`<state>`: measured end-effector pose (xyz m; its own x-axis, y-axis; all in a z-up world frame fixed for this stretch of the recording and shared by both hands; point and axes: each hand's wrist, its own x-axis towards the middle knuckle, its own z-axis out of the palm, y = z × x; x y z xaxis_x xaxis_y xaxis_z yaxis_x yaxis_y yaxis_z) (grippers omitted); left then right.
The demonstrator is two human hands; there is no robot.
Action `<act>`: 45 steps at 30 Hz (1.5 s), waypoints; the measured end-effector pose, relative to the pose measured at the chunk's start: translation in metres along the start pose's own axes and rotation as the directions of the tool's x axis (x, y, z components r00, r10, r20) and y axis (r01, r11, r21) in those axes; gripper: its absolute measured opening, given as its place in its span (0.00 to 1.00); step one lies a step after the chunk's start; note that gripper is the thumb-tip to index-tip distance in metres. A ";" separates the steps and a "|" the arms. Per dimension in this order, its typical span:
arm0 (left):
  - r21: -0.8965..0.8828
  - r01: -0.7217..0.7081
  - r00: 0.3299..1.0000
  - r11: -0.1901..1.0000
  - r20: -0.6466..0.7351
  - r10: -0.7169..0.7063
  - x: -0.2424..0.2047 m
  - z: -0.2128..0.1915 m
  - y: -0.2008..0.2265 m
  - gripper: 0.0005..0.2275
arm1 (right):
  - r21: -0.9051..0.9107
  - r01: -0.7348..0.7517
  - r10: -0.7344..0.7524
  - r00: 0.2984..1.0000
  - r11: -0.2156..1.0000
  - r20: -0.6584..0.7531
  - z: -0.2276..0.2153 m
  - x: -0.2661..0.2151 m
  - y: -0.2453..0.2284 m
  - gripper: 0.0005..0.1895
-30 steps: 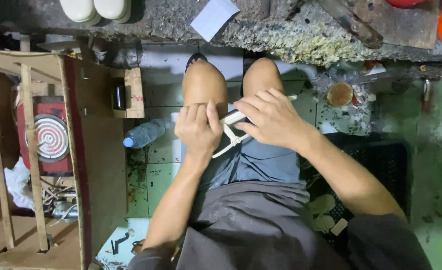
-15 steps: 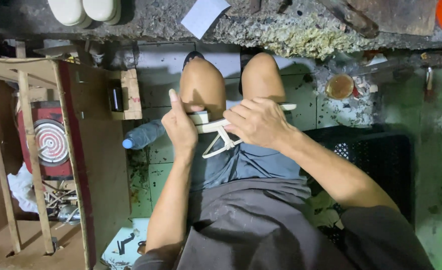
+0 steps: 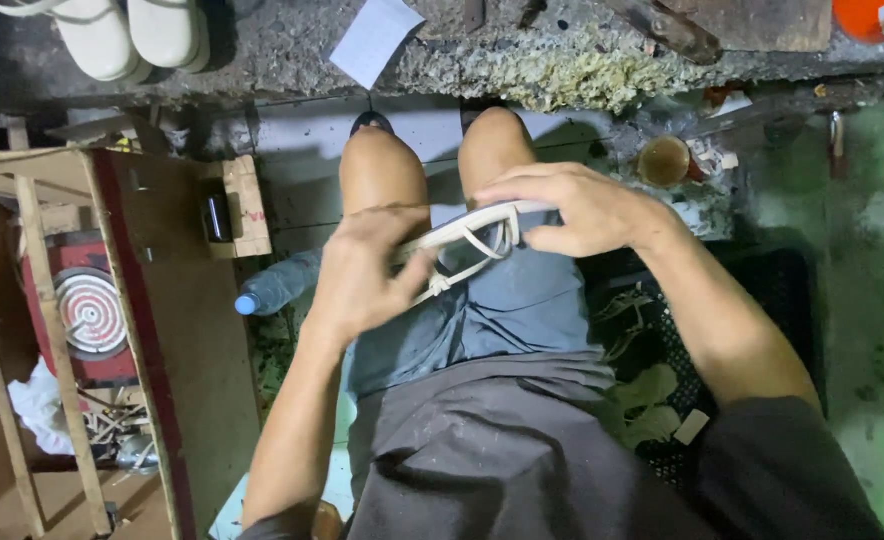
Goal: Assembling white sandal straps onto a sole by hand and using a small tool.
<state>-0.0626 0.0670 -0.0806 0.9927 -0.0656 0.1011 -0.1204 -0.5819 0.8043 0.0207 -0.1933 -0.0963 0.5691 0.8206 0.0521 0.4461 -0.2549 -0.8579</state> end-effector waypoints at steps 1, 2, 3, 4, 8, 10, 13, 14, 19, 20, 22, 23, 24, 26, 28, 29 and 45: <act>0.029 -0.077 0.988 0.997 0.137 0.072 -0.001 0.008 -0.003 0.15 | -0.062 -0.001 -0.001 1.000 0.998 -0.023 0.003 -0.005 0.005 0.25; 0.054 -0.161 0.954 0.986 0.266 0.141 0.000 0.015 -0.007 0.20 | -0.127 0.006 -0.012 0.999 0.992 -0.047 0.004 -0.007 0.011 0.25; 0.057 -0.161 0.956 0.985 0.257 0.141 0.000 0.024 -0.008 0.20 | -0.132 0.014 -0.020 0.999 0.991 -0.042 0.007 -0.003 0.007 0.25; 0.064 -0.171 0.962 0.983 0.227 0.153 0.001 0.034 -0.008 0.18 | -0.227 0.063 -0.090 0.990 0.972 -0.107 0.009 -0.002 0.002 0.21; 0.009 -0.181 0.971 0.983 0.160 0.178 0.003 0.044 -0.004 0.16 | -0.286 0.123 -0.212 0.929 0.950 -0.303 0.039 -0.012 0.039 0.14; 0.070 -0.226 0.966 0.972 0.142 0.214 0.000 0.053 -0.019 0.13 | -0.275 0.109 -0.202 0.919 0.955 -0.338 0.043 -0.012 0.041 0.12; 0.147 -0.254 0.965 0.956 0.100 0.241 -0.007 0.057 -0.029 0.09 | -0.198 0.135 -0.198 0.916 0.971 -0.348 0.040 -0.009 0.038 0.12; 0.146 -0.252 0.966 0.957 0.087 0.242 -0.007 0.059 -0.030 0.09 | -0.139 0.150 -0.189 0.924 0.979 -0.331 0.034 -0.010 0.036 0.13; 0.122 -0.247 0.968 0.961 0.078 0.238 -0.001 0.059 -0.031 0.09 | -0.144 0.160 -0.205 0.893 0.977 -0.400 0.037 -0.018 0.045 0.10; 0.113 -0.236 0.970 0.965 0.082 0.228 -0.001 0.058 -0.033 0.09 | -0.134 0.159 -0.201 0.884 0.978 -0.422 0.039 -0.017 0.045 0.11; 0.082 -0.218 0.973 0.972 0.093 0.210 0.002 0.052 -0.027 0.09 | -0.064 0.154 -0.167 0.879 0.986 -0.447 0.037 -0.019 0.044 0.12; 0.051 -0.199 0.976 0.979 0.098 0.193 0.003 0.049 -0.023 0.08 | 0.003 0.154 -0.135 0.874 0.988 -0.466 0.035 -0.020 0.043 0.14; 0.048 -0.209 0.974 0.977 0.101 0.203 0.003 0.048 -0.027 0.08 | -0.005 0.151 -0.135 0.871 0.989 -0.473 0.036 -0.026 0.046 0.14; 0.068 -0.187 0.978 0.980 0.112 0.178 0.003 0.047 -0.033 0.09 | 0.015 0.074 -0.054 0.832 0.997 -0.552 0.036 -0.039 0.054 0.11; 0.068 -0.185 0.976 0.980 0.126 0.176 0.007 0.049 -0.034 0.10 | 0.020 0.068 -0.042 0.800 0.997 -0.599 0.035 -0.038 0.045 0.09; 0.072 -0.179 0.976 0.981 0.139 0.168 0.006 0.050 -0.035 0.10 | 0.032 0.064 -0.029 0.767 0.997 -0.641 0.036 -0.039 0.039 0.08; -0.770 0.420 0.886 0.480 0.464 -0.030 -0.026 0.051 -0.002 0.39 | 0.105 0.130 -0.058 0.855 0.986 -0.515 0.030 -0.021 -0.074 0.11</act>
<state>-0.0882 0.0282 -0.1150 0.8855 -0.4163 -0.2063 0.3544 0.3179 0.8794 -0.0449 -0.1759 -0.0497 0.8168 0.4529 0.3573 0.4411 -0.0912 -0.8928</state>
